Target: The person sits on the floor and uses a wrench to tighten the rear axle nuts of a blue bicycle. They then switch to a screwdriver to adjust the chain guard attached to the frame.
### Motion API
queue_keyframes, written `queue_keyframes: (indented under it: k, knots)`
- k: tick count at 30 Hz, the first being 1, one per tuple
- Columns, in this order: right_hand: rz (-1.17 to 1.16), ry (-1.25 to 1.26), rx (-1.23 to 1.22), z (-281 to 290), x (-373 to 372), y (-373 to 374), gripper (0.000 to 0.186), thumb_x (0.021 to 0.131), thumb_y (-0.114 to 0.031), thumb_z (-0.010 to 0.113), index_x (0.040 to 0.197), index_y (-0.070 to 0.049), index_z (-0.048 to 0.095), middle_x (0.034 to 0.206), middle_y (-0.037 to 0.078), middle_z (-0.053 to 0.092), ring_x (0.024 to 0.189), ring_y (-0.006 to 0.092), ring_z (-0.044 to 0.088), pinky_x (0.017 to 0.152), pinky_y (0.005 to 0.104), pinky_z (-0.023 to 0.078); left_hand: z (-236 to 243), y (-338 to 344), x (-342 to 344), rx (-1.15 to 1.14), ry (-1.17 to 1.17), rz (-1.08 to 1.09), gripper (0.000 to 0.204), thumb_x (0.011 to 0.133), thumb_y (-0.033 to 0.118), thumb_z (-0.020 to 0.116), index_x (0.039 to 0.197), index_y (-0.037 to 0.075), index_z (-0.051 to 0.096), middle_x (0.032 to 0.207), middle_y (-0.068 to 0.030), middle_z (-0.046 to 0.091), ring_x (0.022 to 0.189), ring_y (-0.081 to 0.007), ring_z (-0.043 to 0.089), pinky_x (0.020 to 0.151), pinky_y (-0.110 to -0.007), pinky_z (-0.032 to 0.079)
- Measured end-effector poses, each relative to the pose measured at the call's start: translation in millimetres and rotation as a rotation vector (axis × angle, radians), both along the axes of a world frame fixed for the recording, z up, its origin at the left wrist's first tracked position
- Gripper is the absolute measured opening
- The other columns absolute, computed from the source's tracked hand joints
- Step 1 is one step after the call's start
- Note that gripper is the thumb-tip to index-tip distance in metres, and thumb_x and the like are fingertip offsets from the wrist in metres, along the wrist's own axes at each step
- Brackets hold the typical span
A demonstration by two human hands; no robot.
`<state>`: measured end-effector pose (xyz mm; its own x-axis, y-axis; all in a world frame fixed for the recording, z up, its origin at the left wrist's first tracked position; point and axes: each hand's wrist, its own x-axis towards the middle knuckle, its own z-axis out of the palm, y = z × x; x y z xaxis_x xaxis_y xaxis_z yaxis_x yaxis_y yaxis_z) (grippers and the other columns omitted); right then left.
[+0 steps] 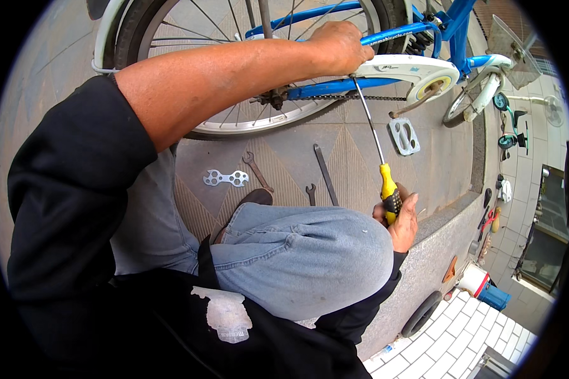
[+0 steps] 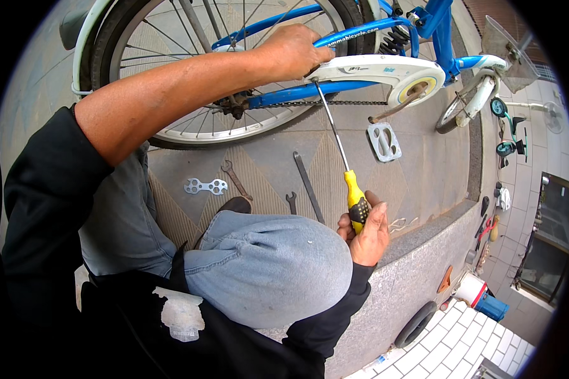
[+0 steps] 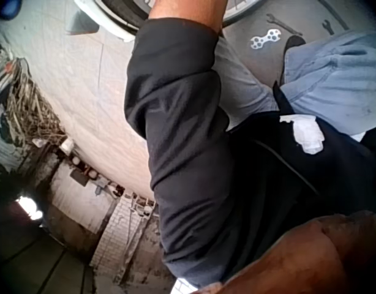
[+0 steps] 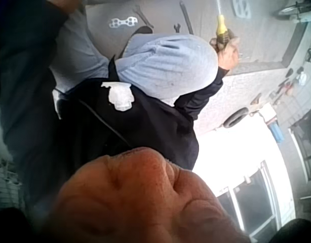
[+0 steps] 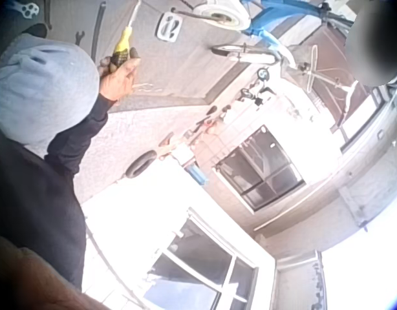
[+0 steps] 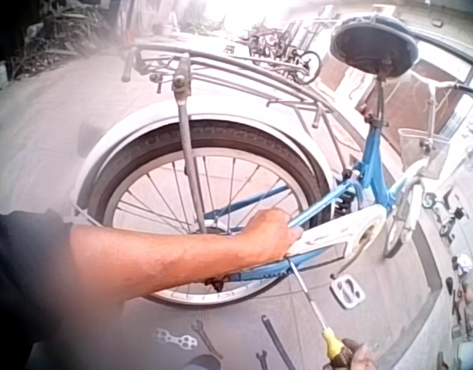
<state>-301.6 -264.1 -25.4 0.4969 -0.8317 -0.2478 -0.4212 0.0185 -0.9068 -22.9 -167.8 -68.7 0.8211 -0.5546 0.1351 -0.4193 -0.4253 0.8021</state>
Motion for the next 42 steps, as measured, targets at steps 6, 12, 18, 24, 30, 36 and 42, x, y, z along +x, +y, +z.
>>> queue_keyframes:
  k: [6,12,18,24,30,36,42]
  knots:
    - [0.066,0.091,-0.042,-3.5,-2.5,-5.8,0.052,0.093,-0.049,0.057,0.117,-0.002,0.06,0.076,0.009,0.063,0.047,0.0069,0.047,0.041,0.0184,0.037,3.8,4.1,-2.2,-0.016,-0.032,-0.019,0.043,0.09,0.035,0.056,0.081,-0.006,0.068,0.059,-0.0128,0.058,0.051,-0.0196,0.058,0.055,-0.034,0.05]
    - [-0.01,0.005,-0.176,-8.9,-0.6,0.2,0.049,0.094,-0.044,0.059,0.119,-0.003,0.059,0.076,0.008,0.063,0.048,0.0056,0.047,0.041,0.0177,0.036,2.0,2.1,-0.2,-0.013,0.02,-0.002,0.044,0.09,0.035,0.056,0.081,-0.006,0.068,0.059,-0.0129,0.058,0.051,-0.02,0.058,0.054,-0.034,0.05]
    - [0.036,-0.016,-0.027,2.4,4.8,3.4,0.059,0.094,-0.053,0.053,0.117,0.001,0.058,0.071,0.008,0.06,0.046,0.0071,0.049,0.039,0.0188,0.038,-0.1,1.4,1.0,-0.008,-0.041,-0.006,0.044,0.09,0.035,0.056,0.08,-0.006,0.068,0.058,-0.0124,0.057,0.05,-0.0197,0.058,0.054,-0.034,0.05]
    - [0.032,0.095,-0.083,-4.0,1.5,-1.6,0.052,0.095,-0.046,0.055,0.12,-0.001,0.058,0.072,0.007,0.061,0.047,0.0063,0.048,0.039,0.0183,0.037,0.5,1.6,-0.8,-0.027,0.026,0.01,0.043,0.09,0.035,0.057,0.079,-0.005,0.068,0.056,-0.0116,0.056,0.048,-0.0188,0.057,0.051,-0.033,0.049]
    - [0.022,0.013,-0.217,-9.0,-1.6,-1.4,0.051,0.093,-0.045,0.059,0.121,-0.002,0.058,0.071,0.007,0.061,0.048,0.006,0.048,0.039,0.0183,0.035,4.1,2.1,-1.1,0.025,0.017,-0.007,0.04,0.09,0.035,0.057,0.083,-0.003,0.069,0.066,-0.0129,0.06,0.059,-0.021,0.06,0.059,-0.034,0.05]
    - [0.044,0.063,-0.007,-3.6,-1.1,-2.5,0.052,0.093,-0.045,0.059,0.12,-0.001,0.059,0.072,0.008,0.062,0.049,0.006,0.048,0.041,0.0181,0.036,1.7,2.4,0.2,-0.019,0.004,-0.004,0.042,0.09,0.033,0.056,0.08,-0.006,0.068,0.058,-0.0122,0.057,0.048,-0.0189,0.056,0.052,-0.034,0.049]
    - [0.001,-0.01,-0.147,-10.1,-2.6,-1.0,0.046,0.092,-0.036,0.065,0.119,0.0,0.059,0.079,0.009,0.064,0.05,0.0066,0.048,0.042,0.0181,0.038,3.8,1.9,-1.2,0.032,0.024,-0.011,0.042,0.091,0.035,0.057,0.086,-0.005,0.069,0.069,-0.0143,0.06,0.06,-0.0224,0.06,0.062,-0.035,0.051]
